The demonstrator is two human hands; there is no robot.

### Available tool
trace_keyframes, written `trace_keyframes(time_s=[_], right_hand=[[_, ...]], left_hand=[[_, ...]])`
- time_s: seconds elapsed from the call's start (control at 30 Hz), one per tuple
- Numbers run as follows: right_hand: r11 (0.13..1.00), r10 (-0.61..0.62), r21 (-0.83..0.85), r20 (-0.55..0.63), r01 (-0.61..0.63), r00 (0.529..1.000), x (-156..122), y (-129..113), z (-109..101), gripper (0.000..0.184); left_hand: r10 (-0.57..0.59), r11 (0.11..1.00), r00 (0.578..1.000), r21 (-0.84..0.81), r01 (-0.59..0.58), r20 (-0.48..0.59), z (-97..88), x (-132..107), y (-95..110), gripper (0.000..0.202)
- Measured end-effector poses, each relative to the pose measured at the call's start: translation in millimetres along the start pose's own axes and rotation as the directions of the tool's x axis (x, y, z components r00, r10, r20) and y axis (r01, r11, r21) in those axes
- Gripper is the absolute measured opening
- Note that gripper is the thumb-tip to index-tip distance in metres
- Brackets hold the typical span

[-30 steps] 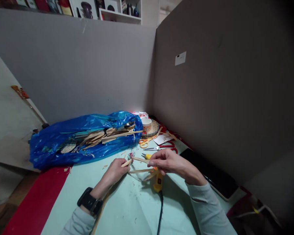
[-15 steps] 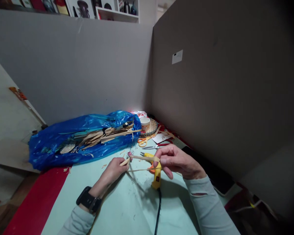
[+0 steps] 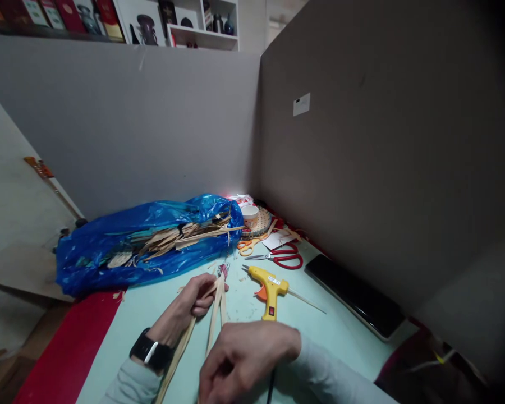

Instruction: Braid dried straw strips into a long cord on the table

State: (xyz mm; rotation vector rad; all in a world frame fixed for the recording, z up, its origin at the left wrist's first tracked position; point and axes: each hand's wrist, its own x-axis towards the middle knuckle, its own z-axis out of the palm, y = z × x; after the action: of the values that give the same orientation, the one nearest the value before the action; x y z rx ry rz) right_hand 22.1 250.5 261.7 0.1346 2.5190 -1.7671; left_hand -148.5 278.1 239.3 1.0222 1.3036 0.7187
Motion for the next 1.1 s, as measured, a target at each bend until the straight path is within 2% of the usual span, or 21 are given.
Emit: trace_keyframes(time_s=[0.07, 0.1, 0.13, 0.2, 0.23, 0.27, 0.3, 0.33, 0.37, 0.4, 0.43, 0.47, 0.57, 0.7, 0.87, 1.03, 1.1], right_hand=[[0.955, -0.046, -0.295, -0.065, 0.025, 0.997, 20, 11, 16, 0.007], [0.921, -0.072, -0.387, -0.079, 0.036, 0.994, 25, 15, 22, 0.009], [0.901, -0.103, -0.430, -0.080, 0.059, 0.991, 28, 18, 26, 0.011], [0.910, -0.110, -0.411, -0.118, 0.053, 0.987, 27, 20, 24, 0.016], [0.923, -0.080, -0.384, -0.204, -0.004, 0.976, 23, 19, 18, 0.019], [0.928, -0.023, -0.357, -0.340, -0.106, 0.940, 19, 17, 11, 0.022], [0.910, 0.049, -0.329, -0.524, -0.255, 0.850, 16, 16, 1, 0.026], [0.871, 0.094, -0.290, -0.694, -0.397, 0.714, 13, 15, -8, 0.029], [0.822, 0.128, -0.237, -0.809, -0.518, 0.573, 11, 16, -18, 0.029], [0.795, 0.147, -0.203, -0.850, -0.572, 0.505, 11, 17, -26, 0.026], [0.776, 0.163, -0.181, -0.868, -0.605, 0.468, 12, 20, -33, 0.023], [0.766, 0.182, -0.166, -0.870, -0.621, 0.458, 14, 23, -39, 0.021], [0.765, 0.227, -0.142, -0.854, -0.629, 0.469, 24, 32, -45, 0.021], [0.772, 0.251, -0.127, -0.840, -0.623, 0.482, 34, 37, -47, 0.019], [0.802, 0.247, -0.112, -0.833, -0.587, 0.496, 33, 39, -48, 0.009], [0.821, 0.240, -0.052, -0.872, -0.569, 0.426, 28, 38, -47, 0.011], [0.840, 0.234, -0.033, -0.878, -0.541, 0.417, 26, 38, -47, 0.010]], left_hand=[[0.010, 1.000, 1.000, -0.010, -0.010, 0.001, 1.9, 2, -1, 0.045], [0.025, 1.000, 1.000, -0.001, -0.025, -0.011, 2.8, 3, -2, 0.041], [0.038, 0.999, 0.999, 0.003, -0.038, -0.021, 3.6, 5, -4, 0.037], [0.053, 0.999, 0.998, 0.001, -0.053, -0.030, 3.9, 6, -7, 0.031], [0.057, 0.998, 0.998, -0.008, -0.058, -0.030, 3.4, 7, -8, 0.030], [0.061, 0.998, 0.998, -0.020, -0.062, -0.028, 2.5, 7, -8, 0.030], [0.066, 0.997, 0.998, -0.034, -0.066, -0.022, 1.3, 7, -9, 0.030], [0.068, 0.997, 0.998, -0.048, -0.068, -0.012, 0.0, 7, -9, 0.031], [0.068, 0.996, 0.998, -0.059, -0.067, 0.000, -1.5, 6, -9, 0.032], [0.066, 0.996, 0.998, -0.068, -0.065, 0.014, -2.8, 6, -9, 0.034], [0.064, 0.995, 0.998, -0.075, -0.061, 0.026, -4.1, 6, -9, 0.035], [0.063, 0.995, 0.997, -0.082, -0.060, 0.036, -5.2, 6, -9, 0.036], [0.073, 0.992, 0.996, -0.105, -0.068, 0.046, -7.9, 4, -10, 0.039], [0.088, 0.987, 0.994, -0.138, -0.079, 0.060, -10.1, 1, -12, 0.039], [0.098, 0.978, 0.991, -0.195, -0.078, 0.094, -8.0, -1, -12, 0.042], [0.086, 0.965, 0.989, -0.258, -0.053, 0.121, -6.9, 2, -13, 0.039], [0.081, 0.958, 0.988, -0.285, -0.040, 0.132, -8.2, 3, -13, 0.036]])
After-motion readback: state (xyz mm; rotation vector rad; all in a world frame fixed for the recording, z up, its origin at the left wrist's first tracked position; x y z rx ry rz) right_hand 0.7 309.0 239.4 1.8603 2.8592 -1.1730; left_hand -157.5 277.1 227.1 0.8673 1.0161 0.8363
